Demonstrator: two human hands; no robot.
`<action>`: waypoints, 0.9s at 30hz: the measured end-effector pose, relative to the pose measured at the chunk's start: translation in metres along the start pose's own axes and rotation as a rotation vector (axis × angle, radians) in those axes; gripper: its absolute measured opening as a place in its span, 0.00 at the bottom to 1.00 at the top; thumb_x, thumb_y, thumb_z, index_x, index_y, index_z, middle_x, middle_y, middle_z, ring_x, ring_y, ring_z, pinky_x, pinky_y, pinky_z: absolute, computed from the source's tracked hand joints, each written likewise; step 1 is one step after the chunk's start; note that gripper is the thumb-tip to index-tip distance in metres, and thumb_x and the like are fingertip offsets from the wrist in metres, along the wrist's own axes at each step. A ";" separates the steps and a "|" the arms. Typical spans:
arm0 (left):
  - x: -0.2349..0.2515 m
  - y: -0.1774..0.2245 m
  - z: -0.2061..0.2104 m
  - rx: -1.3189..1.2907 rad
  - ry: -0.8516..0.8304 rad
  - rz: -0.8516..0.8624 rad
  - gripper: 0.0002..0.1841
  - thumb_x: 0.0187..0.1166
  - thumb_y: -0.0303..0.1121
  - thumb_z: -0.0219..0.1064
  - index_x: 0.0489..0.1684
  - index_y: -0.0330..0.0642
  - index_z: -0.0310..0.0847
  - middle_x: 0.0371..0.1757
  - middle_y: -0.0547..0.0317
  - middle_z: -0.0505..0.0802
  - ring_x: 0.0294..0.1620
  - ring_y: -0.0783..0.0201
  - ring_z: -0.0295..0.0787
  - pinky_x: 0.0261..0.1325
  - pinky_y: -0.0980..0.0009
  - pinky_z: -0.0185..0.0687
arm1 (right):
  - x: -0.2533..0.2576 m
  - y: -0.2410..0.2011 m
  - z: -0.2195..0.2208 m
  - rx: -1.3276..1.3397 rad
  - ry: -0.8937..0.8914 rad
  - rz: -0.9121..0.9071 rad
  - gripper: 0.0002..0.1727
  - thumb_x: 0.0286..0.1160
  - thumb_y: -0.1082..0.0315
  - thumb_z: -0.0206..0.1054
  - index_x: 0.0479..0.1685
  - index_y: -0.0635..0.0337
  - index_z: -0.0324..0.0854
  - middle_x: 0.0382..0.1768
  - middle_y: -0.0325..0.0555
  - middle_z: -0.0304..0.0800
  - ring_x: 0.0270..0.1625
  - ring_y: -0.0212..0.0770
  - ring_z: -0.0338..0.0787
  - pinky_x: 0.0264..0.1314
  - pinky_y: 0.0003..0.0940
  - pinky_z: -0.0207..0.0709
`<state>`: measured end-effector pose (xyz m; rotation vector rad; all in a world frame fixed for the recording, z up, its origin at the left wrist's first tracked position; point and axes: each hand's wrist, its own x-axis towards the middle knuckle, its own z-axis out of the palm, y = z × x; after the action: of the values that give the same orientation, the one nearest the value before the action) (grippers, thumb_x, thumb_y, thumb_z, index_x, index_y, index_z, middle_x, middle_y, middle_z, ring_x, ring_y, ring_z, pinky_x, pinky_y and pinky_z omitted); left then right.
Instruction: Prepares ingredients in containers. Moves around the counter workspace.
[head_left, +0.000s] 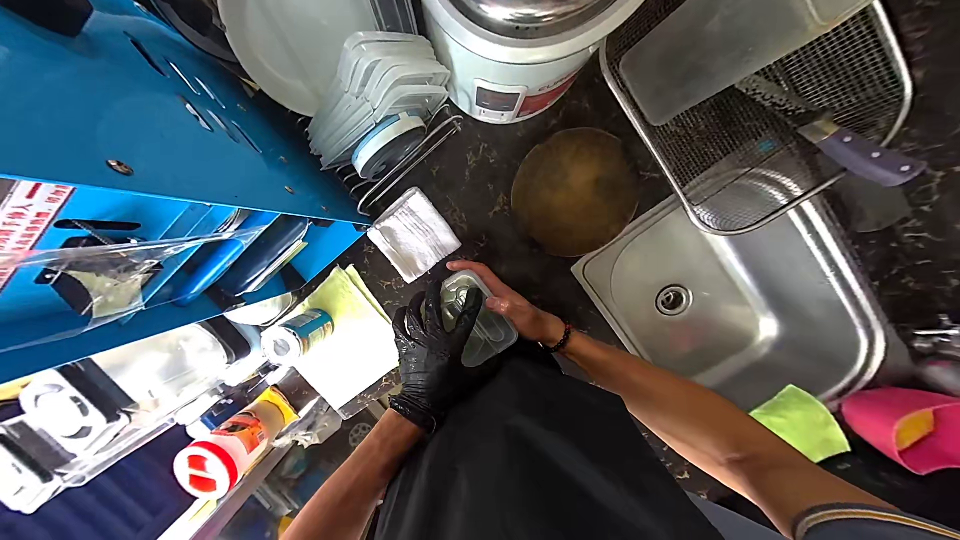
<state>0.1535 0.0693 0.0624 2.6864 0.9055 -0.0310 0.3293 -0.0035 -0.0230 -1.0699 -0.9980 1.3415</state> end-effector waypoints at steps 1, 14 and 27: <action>0.000 0.000 0.000 0.006 -0.011 -0.006 0.51 0.47 0.79 0.69 0.81 0.71 0.74 0.84 0.33 0.70 0.79 0.32 0.69 0.74 0.32 0.58 | 0.001 0.000 -0.001 -0.003 -0.006 -0.018 0.50 0.82 0.29 0.41 0.92 0.60 0.53 0.91 0.54 0.57 0.88 0.47 0.64 0.88 0.48 0.64; 0.023 0.011 -0.012 0.068 -0.277 -0.037 0.62 0.40 0.82 0.69 0.90 0.71 0.59 0.91 0.37 0.61 0.89 0.37 0.57 0.80 0.35 0.57 | 0.010 -0.011 -0.013 -0.153 -0.008 -0.148 0.39 0.90 0.45 0.46 0.80 0.74 0.69 0.79 0.56 0.77 0.80 0.38 0.78 0.84 0.37 0.72; -0.035 -0.010 0.013 -0.727 0.478 -0.665 0.28 0.90 0.42 0.40 0.82 0.38 0.68 0.87 0.45 0.70 0.90 0.52 0.59 0.90 0.52 0.54 | 0.009 -0.003 -0.011 -0.181 -0.056 -0.190 0.29 0.91 0.45 0.43 0.69 0.55 0.80 0.82 0.49 0.72 0.87 0.48 0.67 0.88 0.49 0.64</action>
<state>0.1204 0.0522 0.0511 1.6592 1.5427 0.6759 0.3411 0.0057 -0.0228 -1.0471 -1.2495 1.1482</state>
